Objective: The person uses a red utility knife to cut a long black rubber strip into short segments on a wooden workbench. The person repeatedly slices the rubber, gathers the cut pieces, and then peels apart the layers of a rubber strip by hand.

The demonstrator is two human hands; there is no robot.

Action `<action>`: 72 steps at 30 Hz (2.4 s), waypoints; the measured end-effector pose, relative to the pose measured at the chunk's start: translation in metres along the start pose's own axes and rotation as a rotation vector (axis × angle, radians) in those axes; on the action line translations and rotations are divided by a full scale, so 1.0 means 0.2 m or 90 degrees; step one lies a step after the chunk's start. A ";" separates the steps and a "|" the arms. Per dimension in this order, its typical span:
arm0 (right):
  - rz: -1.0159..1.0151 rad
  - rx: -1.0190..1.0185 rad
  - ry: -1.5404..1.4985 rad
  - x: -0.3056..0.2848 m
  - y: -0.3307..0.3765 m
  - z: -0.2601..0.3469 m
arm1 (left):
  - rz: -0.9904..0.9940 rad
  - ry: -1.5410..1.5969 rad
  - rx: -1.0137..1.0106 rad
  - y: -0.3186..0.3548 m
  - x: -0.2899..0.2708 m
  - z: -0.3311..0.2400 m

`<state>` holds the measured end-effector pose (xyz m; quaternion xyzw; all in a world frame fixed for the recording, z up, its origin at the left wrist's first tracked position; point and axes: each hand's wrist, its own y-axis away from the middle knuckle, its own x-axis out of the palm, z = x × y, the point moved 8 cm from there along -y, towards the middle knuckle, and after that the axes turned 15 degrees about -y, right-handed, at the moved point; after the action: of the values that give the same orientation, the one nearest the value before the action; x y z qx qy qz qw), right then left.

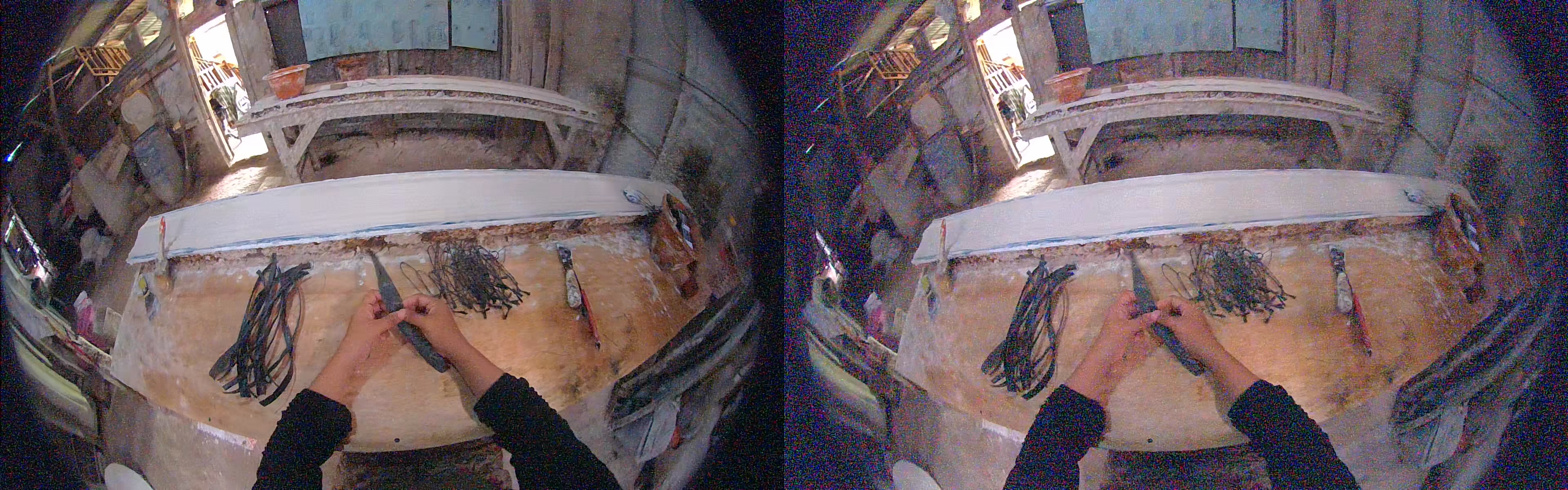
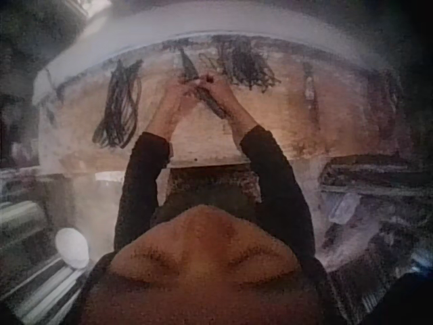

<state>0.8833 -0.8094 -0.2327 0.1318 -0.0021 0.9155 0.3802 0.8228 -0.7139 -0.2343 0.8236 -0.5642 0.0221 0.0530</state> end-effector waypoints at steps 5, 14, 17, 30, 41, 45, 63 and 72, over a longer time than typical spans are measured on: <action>-0.001 -0.130 -0.064 -0.05 -0.04 -0.02 | 0.019 -0.092 -0.044 -0.01 -0.01 0.00; -0.039 -0.125 -0.008 -0.03 -0.01 0.04 | -0.036 0.043 -0.042 -0.04 -0.08 0.09; -0.044 -0.150 0.010 -0.03 0.00 0.06 | -0.032 0.037 -0.070 -0.02 -0.06 0.05; 0.003 -0.035 -0.108 0.01 0.01 0.03 | -0.082 0.284 -0.150 0.08 0.05 -0.04; 0.084 0.005 -0.099 0.08 0.06 0.01 | -0.077 0.257 -0.073 0.09 0.05 -0.09; 0.070 0.026 -0.094 0.12 0.09 0.06 | -0.100 0.215 -0.075 0.06 -0.04 -0.03; 0.260 0.179 -0.032 0.25 0.20 -0.02 | -0.323 0.292 0.006 0.10 -0.29 -0.20; 0.059 0.068 -0.124 0.11 0.11 0.02 | -0.084 0.148 -0.029 0.12 0.02 -0.16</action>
<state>0.8543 -0.8100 -0.2219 0.2397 0.0036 0.9138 0.3279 0.8023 -0.7218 -0.2003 0.8496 -0.4991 0.1009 0.1377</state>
